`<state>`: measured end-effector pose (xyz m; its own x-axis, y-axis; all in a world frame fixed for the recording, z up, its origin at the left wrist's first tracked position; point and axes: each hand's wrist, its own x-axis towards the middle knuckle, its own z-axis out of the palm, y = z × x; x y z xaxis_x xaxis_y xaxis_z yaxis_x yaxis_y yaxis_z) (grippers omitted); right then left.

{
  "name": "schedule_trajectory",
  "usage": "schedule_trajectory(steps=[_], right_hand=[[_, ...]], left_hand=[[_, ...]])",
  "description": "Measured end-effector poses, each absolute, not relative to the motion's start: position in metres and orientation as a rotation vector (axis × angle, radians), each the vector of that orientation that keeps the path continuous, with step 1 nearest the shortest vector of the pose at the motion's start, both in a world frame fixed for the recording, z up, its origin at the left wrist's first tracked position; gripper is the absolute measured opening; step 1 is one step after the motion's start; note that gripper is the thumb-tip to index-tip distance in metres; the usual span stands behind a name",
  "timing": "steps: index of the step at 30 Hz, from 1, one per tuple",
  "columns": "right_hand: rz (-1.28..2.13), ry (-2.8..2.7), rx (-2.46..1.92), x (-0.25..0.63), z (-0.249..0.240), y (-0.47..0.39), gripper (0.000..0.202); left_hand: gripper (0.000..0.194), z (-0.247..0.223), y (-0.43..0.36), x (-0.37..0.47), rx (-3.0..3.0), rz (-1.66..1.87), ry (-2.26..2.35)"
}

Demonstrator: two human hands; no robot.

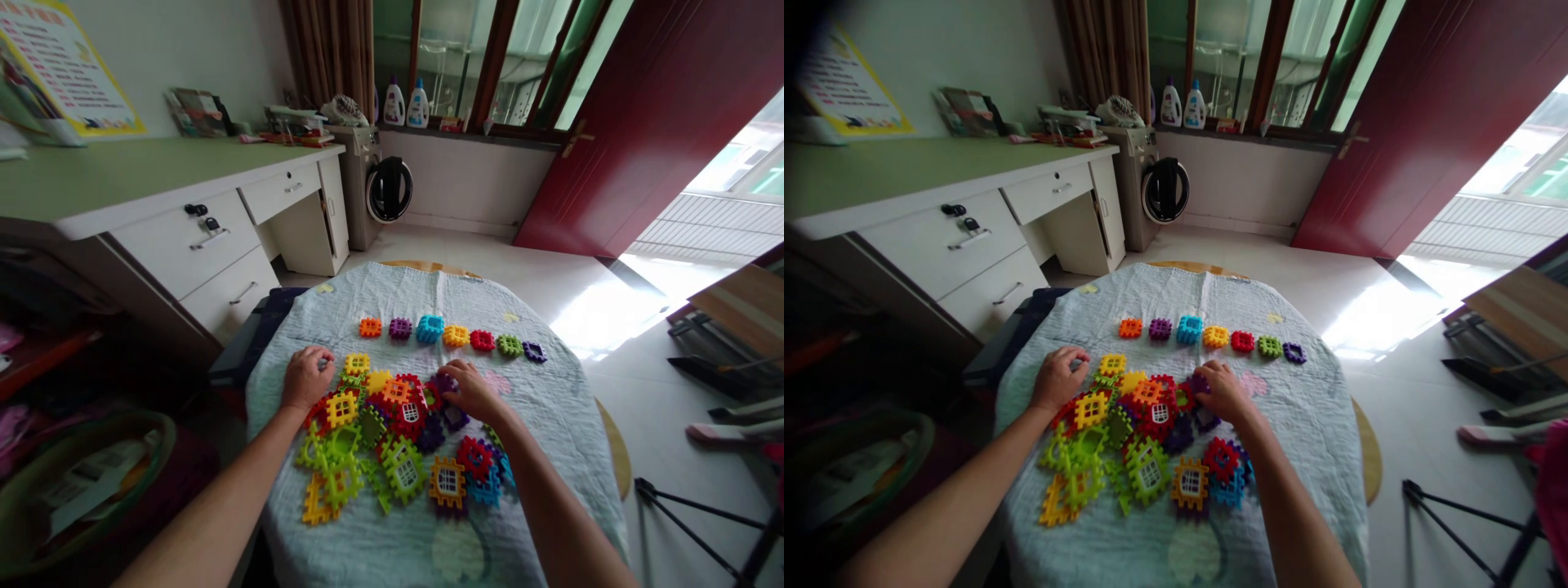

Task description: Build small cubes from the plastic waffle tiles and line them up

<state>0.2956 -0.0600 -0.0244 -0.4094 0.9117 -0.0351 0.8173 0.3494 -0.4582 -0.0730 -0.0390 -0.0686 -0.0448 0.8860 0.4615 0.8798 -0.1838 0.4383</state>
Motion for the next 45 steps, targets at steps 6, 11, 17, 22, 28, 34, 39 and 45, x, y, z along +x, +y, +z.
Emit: schedule_trajectory(steps=[6, 11, 17, 22, 28, 34, 39, 45], right_hand=[[0.389, -2.167, -1.813, 0.301, -0.039, -0.074, 0.042], [0.247, -1.989, -1.862, 0.303, -0.047, -0.087, 0.045], [0.464, -2.170, -1.664, 0.286, -0.026, -0.098, 0.050], [0.635, -2.337, -1.693, 0.261, -0.010, -0.092, 0.071], [0.629, -2.415, -1.753, 0.261, -0.003, -0.087, 0.053], [0.447, -2.292, -1.821, 0.256, 0.004, -0.099, 0.050], [0.636, -2.323, -1.598, 0.219, 0.005, -0.099, 0.051], [0.634, -2.243, -1.535, 0.194, -0.001, -0.091, 0.034]], left_hand=[[0.012, -0.068, -0.040, -0.071, 2.142, 1.054, 2.021], [0.011, -0.067, -0.040, -0.071, 2.160, 1.048, 2.011], [0.010, -0.067, -0.040, -0.072, 2.149, 1.049, 2.011], [0.011, -0.066, -0.040, -0.071, 2.151, 1.044, 2.014], [0.011, -0.067, -0.040, -0.071, 2.161, 1.064, 2.016], [0.011, -0.065, -0.041, -0.070, 2.145, 1.056, 2.015], [0.011, -0.064, -0.041, -0.070, 2.137, 1.040, 2.026], [0.011, -0.064, -0.041, -0.069, 2.116, 1.029, 2.043]])
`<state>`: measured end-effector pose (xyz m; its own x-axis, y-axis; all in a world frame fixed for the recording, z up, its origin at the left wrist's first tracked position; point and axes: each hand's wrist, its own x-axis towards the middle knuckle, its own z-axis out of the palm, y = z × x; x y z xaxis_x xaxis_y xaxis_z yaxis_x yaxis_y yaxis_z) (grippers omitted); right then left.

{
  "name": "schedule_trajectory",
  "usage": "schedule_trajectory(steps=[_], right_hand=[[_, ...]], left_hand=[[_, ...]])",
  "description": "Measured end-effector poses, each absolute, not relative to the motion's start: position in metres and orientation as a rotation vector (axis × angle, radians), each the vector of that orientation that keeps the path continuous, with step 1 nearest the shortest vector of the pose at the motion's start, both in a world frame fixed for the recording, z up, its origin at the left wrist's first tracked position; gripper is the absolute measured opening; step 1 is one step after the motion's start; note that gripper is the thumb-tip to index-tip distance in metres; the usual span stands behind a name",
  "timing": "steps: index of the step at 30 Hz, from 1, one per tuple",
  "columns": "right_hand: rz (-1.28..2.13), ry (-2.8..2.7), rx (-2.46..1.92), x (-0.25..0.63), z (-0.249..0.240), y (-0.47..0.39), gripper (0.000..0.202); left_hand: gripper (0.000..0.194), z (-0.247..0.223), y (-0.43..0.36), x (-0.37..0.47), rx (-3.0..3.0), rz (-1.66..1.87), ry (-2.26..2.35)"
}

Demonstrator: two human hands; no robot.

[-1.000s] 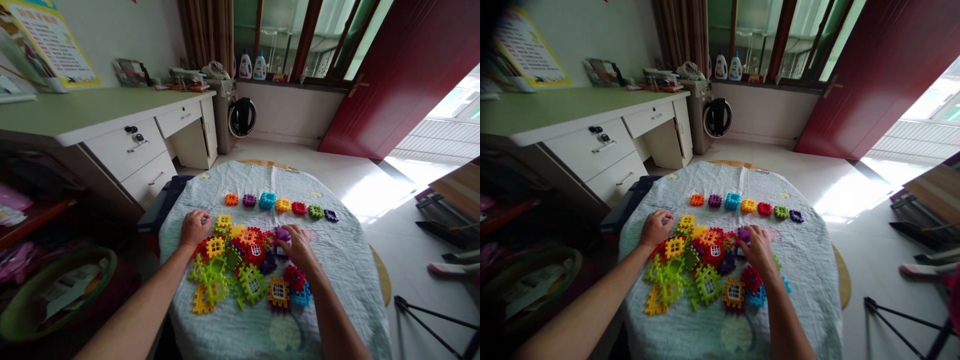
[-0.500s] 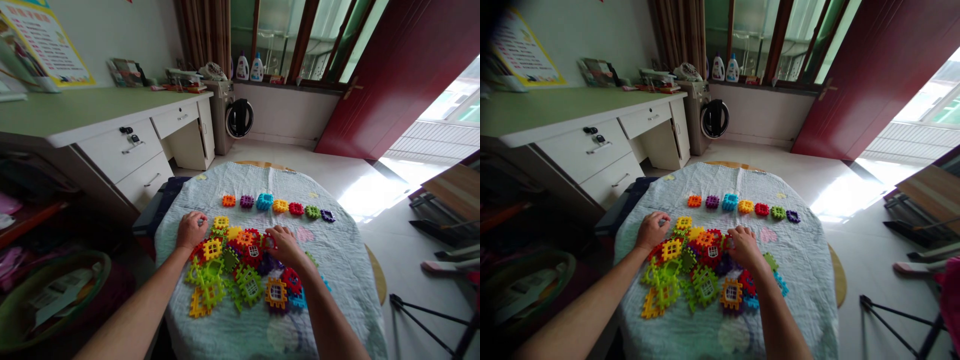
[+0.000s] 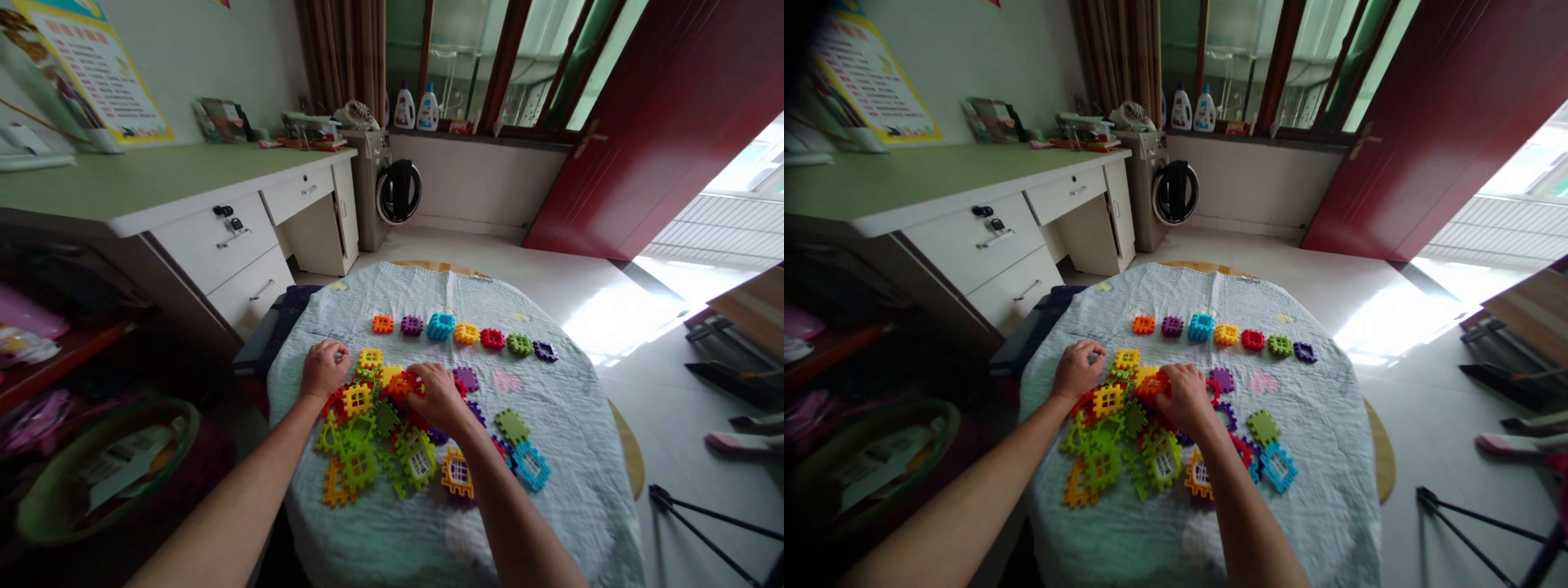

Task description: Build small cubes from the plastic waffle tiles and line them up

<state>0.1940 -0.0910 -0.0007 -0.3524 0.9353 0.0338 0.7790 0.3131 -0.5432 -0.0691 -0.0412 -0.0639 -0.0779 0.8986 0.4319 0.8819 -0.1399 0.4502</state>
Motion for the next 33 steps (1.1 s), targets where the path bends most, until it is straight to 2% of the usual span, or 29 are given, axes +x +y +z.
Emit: schedule_trajectory(steps=[3, 6, 10, 15, 18, 21, 24, 29, 33], right_hand=[[0.711, -2.180, -1.471, 0.193, 0.004, -0.090, 0.023], [0.807, -2.068, -1.422, 0.200, 0.009, -0.092, 0.027], [0.719, -2.081, -1.465, 0.223, 0.009, -0.102, 0.025], [0.724, -2.303, -1.418, 0.235, 0.000, -0.121, 0.047], [0.790, -2.246, -1.388, 0.233, -0.001, -0.126, 0.039], [0.819, -2.155, -1.395, 0.235, 0.003, -0.124, 0.014], [0.786, -2.045, -1.437, 0.244, 0.002, -0.122, 0.024], [0.848, -1.715, -1.607, 0.272, -0.015, -0.122, 0.024], [0.613, -1.770, -1.711, 0.287, -0.027, -0.124, 0.023]], left_hand=[[0.011, -0.063, -0.041, -0.068, 2.108, 1.028, 2.047], [0.011, -0.063, -0.042, -0.068, 2.114, 1.031, 2.046], [0.012, -0.063, -0.041, -0.068, 2.112, 1.033, 2.057], [0.011, -0.064, -0.040, -0.069, 2.128, 1.036, 2.047], [0.011, -0.065, -0.040, -0.069, 2.130, 1.041, 2.039], [0.011, -0.065, -0.041, -0.069, 2.134, 1.035, 2.034], [0.011, -0.065, -0.040, -0.069, 2.140, 1.039, 2.034], [0.011, -0.067, -0.040, -0.070, 2.129, 1.059, 2.047], [0.011, -0.068, -0.039, -0.071, 2.151, 1.059, 2.037]])
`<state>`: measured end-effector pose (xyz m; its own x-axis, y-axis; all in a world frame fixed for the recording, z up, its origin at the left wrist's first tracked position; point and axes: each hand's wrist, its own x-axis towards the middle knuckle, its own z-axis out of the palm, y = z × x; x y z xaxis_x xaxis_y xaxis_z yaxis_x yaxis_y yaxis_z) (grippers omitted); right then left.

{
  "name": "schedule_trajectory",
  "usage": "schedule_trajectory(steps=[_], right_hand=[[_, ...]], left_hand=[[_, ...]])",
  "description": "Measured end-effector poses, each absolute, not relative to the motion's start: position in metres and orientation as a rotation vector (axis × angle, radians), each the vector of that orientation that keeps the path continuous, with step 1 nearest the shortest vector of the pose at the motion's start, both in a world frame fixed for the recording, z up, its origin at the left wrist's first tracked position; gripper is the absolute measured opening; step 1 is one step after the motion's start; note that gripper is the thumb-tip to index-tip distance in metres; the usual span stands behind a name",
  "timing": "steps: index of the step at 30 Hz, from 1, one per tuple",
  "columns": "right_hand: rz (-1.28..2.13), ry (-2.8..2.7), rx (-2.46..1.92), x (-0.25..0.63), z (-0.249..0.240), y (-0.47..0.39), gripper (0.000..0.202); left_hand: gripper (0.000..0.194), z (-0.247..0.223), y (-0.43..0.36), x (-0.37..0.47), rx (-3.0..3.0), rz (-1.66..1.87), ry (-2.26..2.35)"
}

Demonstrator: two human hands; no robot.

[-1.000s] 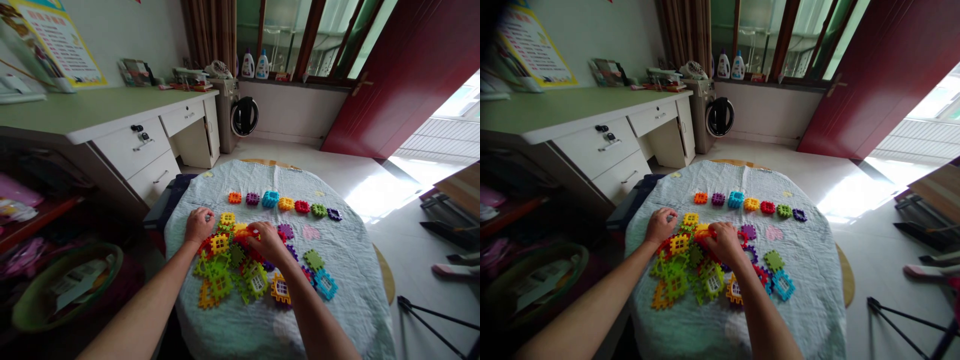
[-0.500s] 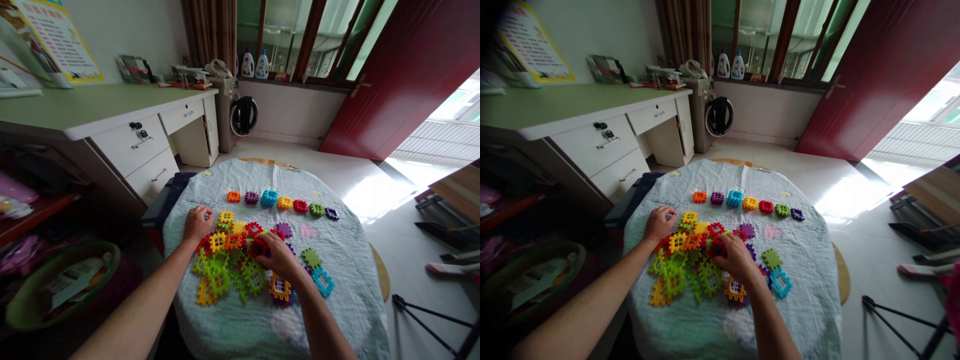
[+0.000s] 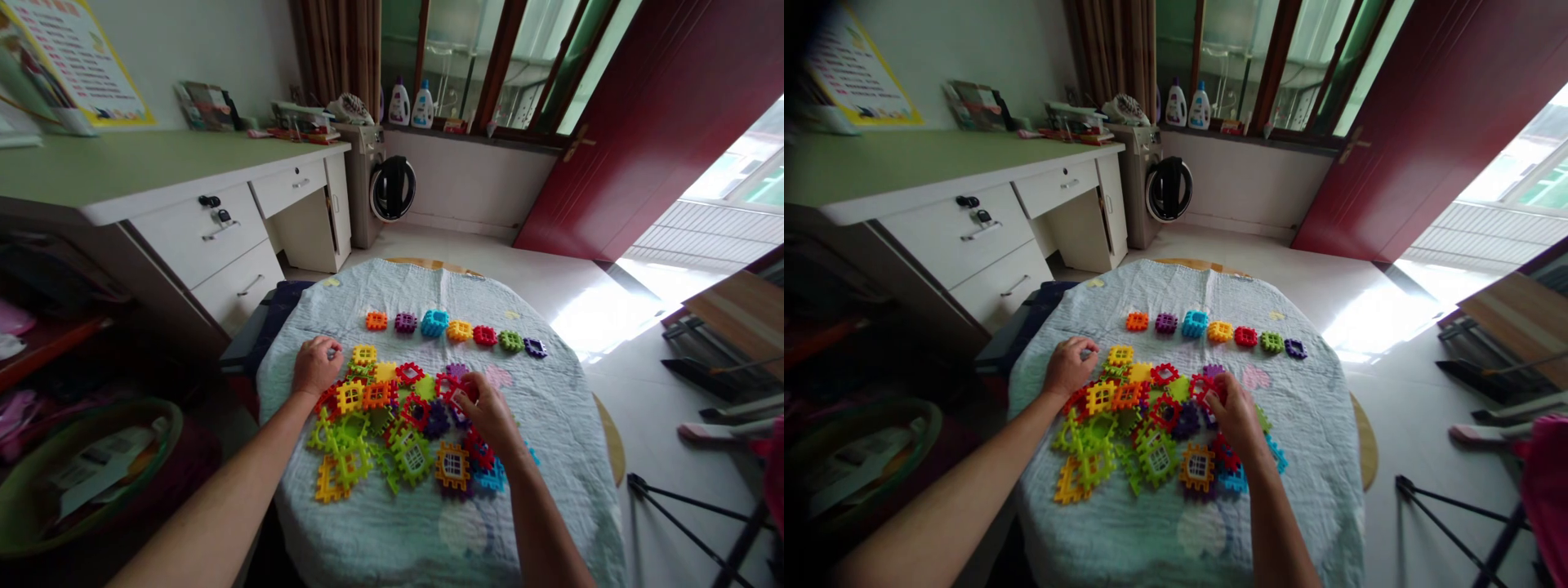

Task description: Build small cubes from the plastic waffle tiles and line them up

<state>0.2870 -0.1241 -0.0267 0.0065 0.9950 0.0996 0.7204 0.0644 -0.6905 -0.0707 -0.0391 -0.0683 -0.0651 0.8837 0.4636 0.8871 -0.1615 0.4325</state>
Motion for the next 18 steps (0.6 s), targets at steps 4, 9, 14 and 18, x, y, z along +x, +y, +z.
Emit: schedule_trajectory(steps=[4, 9, 14, 18], right_hand=[[0.355, -1.886, -1.759, 0.287, -0.033, -0.128, 0.039], [0.372, -1.969, -1.835, 0.287, -0.034, -0.131, 0.044], [0.409, -2.021, -1.766, 0.286, -0.018, -0.120, 0.047], [0.419, -2.169, -1.727, 0.272, -0.005, -0.102, 0.043]], left_hand=[[0.012, -0.068, -0.039, -0.071, -2.156, -1.043, -2.022], [0.012, -0.068, -0.039, -0.071, -2.153, -1.040, -2.021], [0.012, -0.069, -0.038, -0.072, -2.156, -1.038, -2.020], [0.013, -0.068, -0.038, -0.072, -2.165, -1.037, -2.015]])
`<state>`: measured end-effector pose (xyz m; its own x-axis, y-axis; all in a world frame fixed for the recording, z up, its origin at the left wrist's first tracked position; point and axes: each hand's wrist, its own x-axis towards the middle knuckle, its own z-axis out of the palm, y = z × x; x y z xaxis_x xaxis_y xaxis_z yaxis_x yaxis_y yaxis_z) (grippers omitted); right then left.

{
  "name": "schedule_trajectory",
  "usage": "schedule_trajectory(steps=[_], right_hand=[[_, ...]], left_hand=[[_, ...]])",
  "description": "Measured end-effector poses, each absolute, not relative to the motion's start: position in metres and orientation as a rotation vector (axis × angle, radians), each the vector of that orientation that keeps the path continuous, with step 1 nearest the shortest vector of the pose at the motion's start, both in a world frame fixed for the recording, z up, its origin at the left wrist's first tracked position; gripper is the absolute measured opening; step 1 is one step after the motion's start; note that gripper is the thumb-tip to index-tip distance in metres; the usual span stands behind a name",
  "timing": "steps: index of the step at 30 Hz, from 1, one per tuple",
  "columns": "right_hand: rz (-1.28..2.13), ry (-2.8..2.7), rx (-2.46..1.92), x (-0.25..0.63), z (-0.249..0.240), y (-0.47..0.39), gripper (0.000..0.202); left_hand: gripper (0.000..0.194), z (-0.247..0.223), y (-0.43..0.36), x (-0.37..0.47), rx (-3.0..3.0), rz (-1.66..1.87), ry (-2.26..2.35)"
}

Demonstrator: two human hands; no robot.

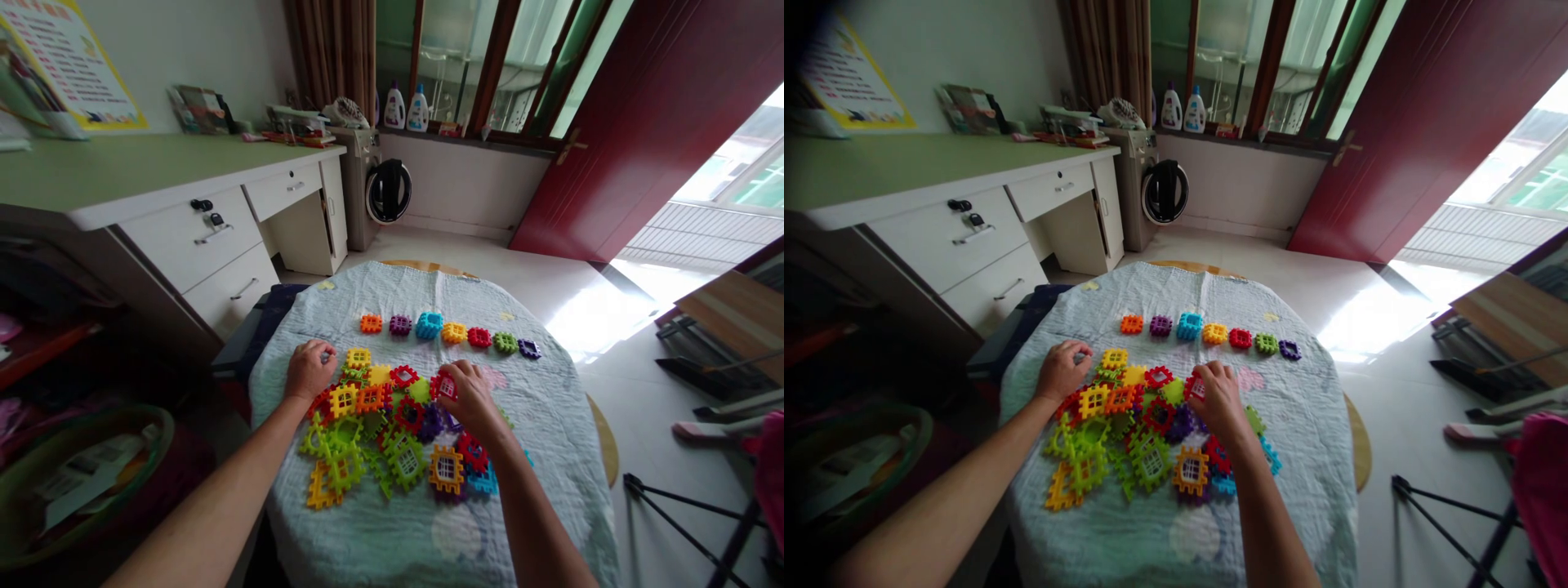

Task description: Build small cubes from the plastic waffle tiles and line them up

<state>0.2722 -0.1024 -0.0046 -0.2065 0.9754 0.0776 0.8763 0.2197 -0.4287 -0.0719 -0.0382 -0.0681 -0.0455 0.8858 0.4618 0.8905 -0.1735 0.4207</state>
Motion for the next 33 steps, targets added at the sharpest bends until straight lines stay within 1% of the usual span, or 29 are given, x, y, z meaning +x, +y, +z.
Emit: schedule_trajectory(steps=[4, 10, 12, 19, 24, 28, 33], right_hand=[[0.513, -2.312, -1.816, 0.264, -0.005, -0.092, 0.043], [0.535, -2.325, -1.808, 0.273, -0.008, -0.088, 0.059], [0.544, -2.336, -1.808, 0.274, -0.006, -0.086, 0.060], [0.528, -2.432, -1.865, 0.270, -0.005, -0.078, 0.042], [0.478, -2.446, -1.862, 0.264, -0.003, -0.083, 0.043], [0.423, -2.443, -1.800, 0.266, -0.004, -0.083, 0.038], [0.285, -2.242, -1.731, 0.313, -0.002, -0.055, 0.041]], left_hand=[[0.013, -0.066, -0.040, -0.071, -2.171, -1.033, -2.018], [0.013, -0.065, -0.040, -0.070, -2.164, -1.045, -2.028], [0.012, -0.066, -0.040, -0.070, -2.162, -1.051, -2.020], [0.013, -0.067, -0.039, -0.072, -2.164, -1.059, -2.003], [0.012, -0.067, -0.039, -0.072, -2.163, -1.058, -2.002], [0.012, -0.067, -0.040, -0.073, -2.182, -1.062, -1.973], [0.013, -0.069, -0.039, -0.076, -2.192, -1.056, -1.948]])
